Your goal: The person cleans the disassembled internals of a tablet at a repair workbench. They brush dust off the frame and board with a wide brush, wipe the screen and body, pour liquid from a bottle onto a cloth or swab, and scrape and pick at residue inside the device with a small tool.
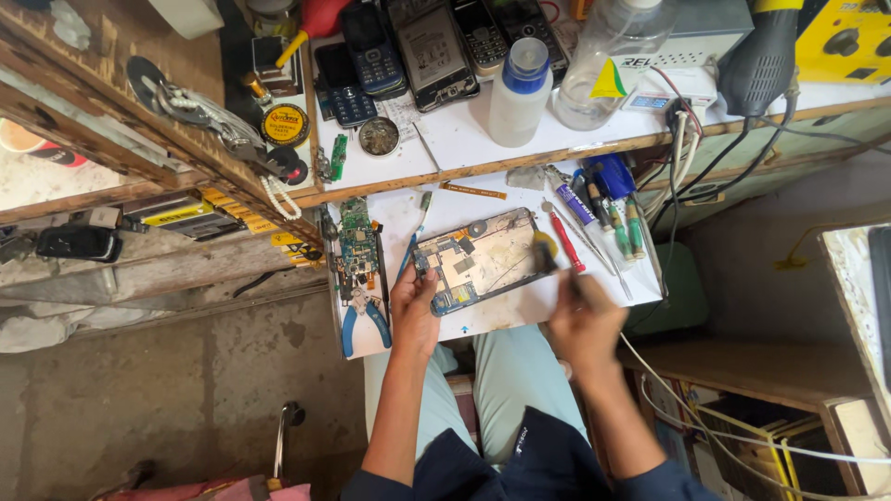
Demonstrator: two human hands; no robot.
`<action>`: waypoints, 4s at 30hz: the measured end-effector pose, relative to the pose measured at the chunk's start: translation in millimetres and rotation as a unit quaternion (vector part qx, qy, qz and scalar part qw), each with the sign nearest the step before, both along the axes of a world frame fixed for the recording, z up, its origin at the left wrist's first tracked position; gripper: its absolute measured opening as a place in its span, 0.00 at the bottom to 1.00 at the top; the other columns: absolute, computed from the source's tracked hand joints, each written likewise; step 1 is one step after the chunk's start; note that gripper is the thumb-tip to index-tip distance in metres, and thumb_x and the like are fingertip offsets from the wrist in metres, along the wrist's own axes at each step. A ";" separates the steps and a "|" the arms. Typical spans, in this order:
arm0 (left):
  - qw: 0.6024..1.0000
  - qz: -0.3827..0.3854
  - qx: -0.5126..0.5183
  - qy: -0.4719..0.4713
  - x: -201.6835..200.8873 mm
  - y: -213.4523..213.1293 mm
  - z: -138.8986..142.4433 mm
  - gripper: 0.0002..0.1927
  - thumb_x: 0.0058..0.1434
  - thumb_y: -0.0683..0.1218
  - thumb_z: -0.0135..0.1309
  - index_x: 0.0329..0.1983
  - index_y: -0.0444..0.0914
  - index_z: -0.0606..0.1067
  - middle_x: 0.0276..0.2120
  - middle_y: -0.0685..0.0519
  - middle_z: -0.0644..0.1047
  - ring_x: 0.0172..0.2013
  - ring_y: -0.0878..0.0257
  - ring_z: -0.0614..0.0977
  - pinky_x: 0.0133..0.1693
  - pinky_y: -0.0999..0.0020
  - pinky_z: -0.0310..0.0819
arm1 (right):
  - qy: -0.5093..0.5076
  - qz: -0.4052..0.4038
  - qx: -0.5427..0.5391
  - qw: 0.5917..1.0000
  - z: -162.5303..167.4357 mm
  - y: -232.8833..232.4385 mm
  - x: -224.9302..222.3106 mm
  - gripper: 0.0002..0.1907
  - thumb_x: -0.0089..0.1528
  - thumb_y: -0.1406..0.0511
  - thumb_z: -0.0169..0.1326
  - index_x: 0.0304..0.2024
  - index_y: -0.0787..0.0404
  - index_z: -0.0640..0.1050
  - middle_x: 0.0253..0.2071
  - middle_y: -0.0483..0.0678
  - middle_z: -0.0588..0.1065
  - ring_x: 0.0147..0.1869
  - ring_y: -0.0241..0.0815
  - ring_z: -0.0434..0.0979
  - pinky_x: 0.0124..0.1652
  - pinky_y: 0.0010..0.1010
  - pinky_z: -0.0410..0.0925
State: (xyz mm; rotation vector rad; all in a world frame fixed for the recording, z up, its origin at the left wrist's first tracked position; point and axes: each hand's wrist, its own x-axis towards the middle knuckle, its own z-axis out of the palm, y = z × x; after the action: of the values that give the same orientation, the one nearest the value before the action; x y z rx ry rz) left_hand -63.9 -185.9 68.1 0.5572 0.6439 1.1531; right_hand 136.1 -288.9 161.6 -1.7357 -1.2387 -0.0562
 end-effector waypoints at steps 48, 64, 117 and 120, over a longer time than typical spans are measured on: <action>1.000 -0.009 -0.008 -0.011 1.2 3.7 6.2 0.21 0.70 0.37 0.49 0.67 0.32 0.68 0.53 0.47 0.79 0.50 0.62 0.80 0.54 0.64 0.76 | 0.309 0.093 -0.024 0.946 2.1 52.0 -27.7 0.13 0.69 0.67 0.56 0.33 0.73 0.79 0.22 0.48 0.75 0.22 0.32 0.72 0.23 0.26 0.63; 1.000 -0.011 0.005 -0.008 0.9 4.0 5.4 0.22 0.69 0.37 0.49 0.67 0.33 0.68 0.53 0.48 0.79 0.51 0.63 0.80 0.56 0.65 0.74 | 0.218 0.092 -0.007 0.972 7.8 49.4 -6.6 0.09 0.68 0.69 0.56 0.36 0.71 0.80 0.22 0.46 0.74 0.24 0.30 0.70 0.24 0.23 0.61; 1.000 -0.001 -0.002 0.012 3.0 9.1 1.9 0.19 0.71 0.37 0.48 0.65 0.32 0.69 0.51 0.49 0.80 0.49 0.65 0.80 0.54 0.66 0.75 | 0.173 0.153 -0.181 0.956 44.7 16.4 7.6 0.19 0.62 0.63 0.60 0.19 0.69 0.80 0.13 0.50 0.76 0.16 0.37 0.77 0.20 0.31 0.66; 1.000 -0.004 0.008 0.000 3.2 9.1 5.2 0.20 0.71 0.36 0.48 0.66 0.32 0.69 0.52 0.49 0.79 0.49 0.65 0.80 0.55 0.66 0.74 | 0.108 0.114 -0.160 0.974 40.2 24.8 5.6 0.19 0.63 0.64 0.60 0.20 0.70 0.80 0.16 0.51 0.76 0.17 0.38 0.76 0.21 0.32 0.65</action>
State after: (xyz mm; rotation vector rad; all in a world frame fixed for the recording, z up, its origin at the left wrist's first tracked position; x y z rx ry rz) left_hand -60.7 -176.8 73.3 0.5725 0.6325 1.1524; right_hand 141.6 -264.2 201.8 -1.8004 -1.3263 0.4804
